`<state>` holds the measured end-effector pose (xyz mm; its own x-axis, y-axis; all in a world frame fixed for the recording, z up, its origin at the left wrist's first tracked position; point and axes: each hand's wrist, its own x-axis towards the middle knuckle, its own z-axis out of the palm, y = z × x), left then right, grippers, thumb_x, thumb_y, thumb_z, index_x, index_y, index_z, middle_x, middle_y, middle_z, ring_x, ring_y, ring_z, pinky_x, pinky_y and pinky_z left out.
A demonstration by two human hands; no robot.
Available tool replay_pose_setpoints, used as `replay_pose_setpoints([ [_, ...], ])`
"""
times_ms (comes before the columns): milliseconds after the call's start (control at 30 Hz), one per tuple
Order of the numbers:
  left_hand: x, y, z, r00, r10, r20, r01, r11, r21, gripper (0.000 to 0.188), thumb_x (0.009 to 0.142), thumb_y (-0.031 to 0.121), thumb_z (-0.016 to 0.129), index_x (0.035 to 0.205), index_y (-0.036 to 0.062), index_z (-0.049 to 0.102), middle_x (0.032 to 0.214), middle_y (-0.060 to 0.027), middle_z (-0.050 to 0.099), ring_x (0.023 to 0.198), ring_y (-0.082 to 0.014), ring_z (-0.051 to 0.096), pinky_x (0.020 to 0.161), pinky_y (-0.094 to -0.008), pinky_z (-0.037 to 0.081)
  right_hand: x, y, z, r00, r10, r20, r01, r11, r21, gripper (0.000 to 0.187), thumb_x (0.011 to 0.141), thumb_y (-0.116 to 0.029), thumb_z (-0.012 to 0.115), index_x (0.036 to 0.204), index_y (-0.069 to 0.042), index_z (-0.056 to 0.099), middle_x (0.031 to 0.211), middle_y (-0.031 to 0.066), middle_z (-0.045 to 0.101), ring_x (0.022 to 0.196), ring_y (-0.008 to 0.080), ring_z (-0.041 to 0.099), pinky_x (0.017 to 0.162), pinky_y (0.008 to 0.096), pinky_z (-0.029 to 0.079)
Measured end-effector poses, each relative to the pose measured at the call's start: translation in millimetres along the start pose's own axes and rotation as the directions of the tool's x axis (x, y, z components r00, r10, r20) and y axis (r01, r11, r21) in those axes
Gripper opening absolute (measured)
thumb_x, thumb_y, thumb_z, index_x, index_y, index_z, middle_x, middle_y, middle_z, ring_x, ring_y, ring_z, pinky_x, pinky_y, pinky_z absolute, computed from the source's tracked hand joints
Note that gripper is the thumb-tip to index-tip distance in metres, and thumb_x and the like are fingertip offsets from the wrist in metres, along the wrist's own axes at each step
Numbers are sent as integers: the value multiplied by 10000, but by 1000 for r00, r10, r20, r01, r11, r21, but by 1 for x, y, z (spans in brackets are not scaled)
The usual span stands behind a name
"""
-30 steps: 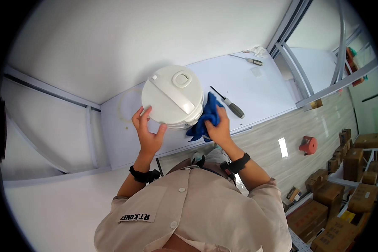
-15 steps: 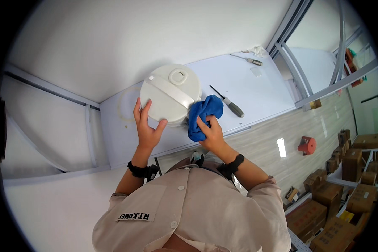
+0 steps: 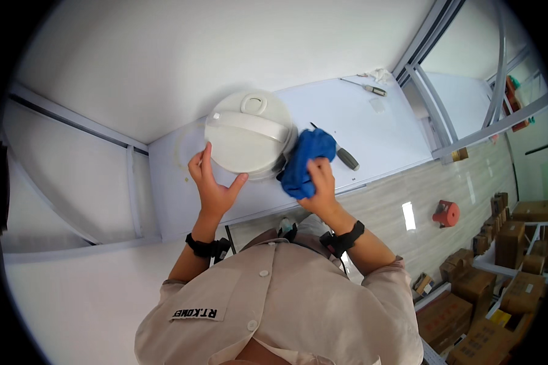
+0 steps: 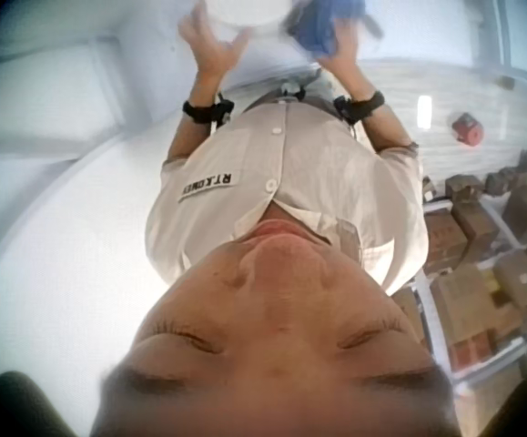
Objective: The person uses a screwdriver to tighten screws on the underside of a white plastic appliance component. They then wipe the top surface of the component with a blue cloth and continue to tighten screws on the underside.
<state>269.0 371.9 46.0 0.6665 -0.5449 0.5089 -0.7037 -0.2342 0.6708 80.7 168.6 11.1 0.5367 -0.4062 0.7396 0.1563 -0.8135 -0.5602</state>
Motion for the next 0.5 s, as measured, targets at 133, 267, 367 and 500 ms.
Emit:
replay_pose_setpoints([
  [133, 12, -4, -5, 996, 43, 72, -41, 999, -26, 922, 753, 251, 944, 1529, 1, 514, 1623, -241, 311, 1461, -431, 411, 1208, -528, 370, 28, -31, 6, 968, 19, 251, 17, 990, -141, 925, 589, -31, 832, 1478, -42, 575, 1082, 152, 554, 869, 339, 640, 688, 409, 575],
  [267, 13, -7, -1, 994, 68, 91, -63, 996, -57, 930, 739, 248, 956, 1521, -2, 521, 1651, -216, 331, 1475, -408, 432, 1219, -511, 369, 5, -21, 22, 966, 61, 251, -2, 974, -229, 903, 618, -35, 835, 1484, -47, 580, 1085, 153, 554, 880, 348, 644, 702, 412, 584],
  [367, 12, -8, -1, 995, 56, 80, -50, 996, -70, 909, 739, 243, 956, 1510, 6, 538, 1642, -221, 335, 1472, -408, 432, 1215, -512, 373, -18, -3, 29, 955, 136, 263, -84, 977, -197, 848, 648, -32, 830, 1461, -28, 590, 1098, 160, 558, 897, 369, 650, 732, 424, 587],
  [500, 12, -4, -2, 995, 43, 92, -43, 999, 1, 893, 741, 259, 954, 1500, 13, 554, 1635, -230, 337, 1461, -413, 441, 1193, -507, 392, -42, 25, 36, 885, 314, 345, -261, 946, -192, 765, 692, -33, 826, 1424, -6, 604, 1120, 155, 569, 938, 389, 658, 782, 438, 587],
])
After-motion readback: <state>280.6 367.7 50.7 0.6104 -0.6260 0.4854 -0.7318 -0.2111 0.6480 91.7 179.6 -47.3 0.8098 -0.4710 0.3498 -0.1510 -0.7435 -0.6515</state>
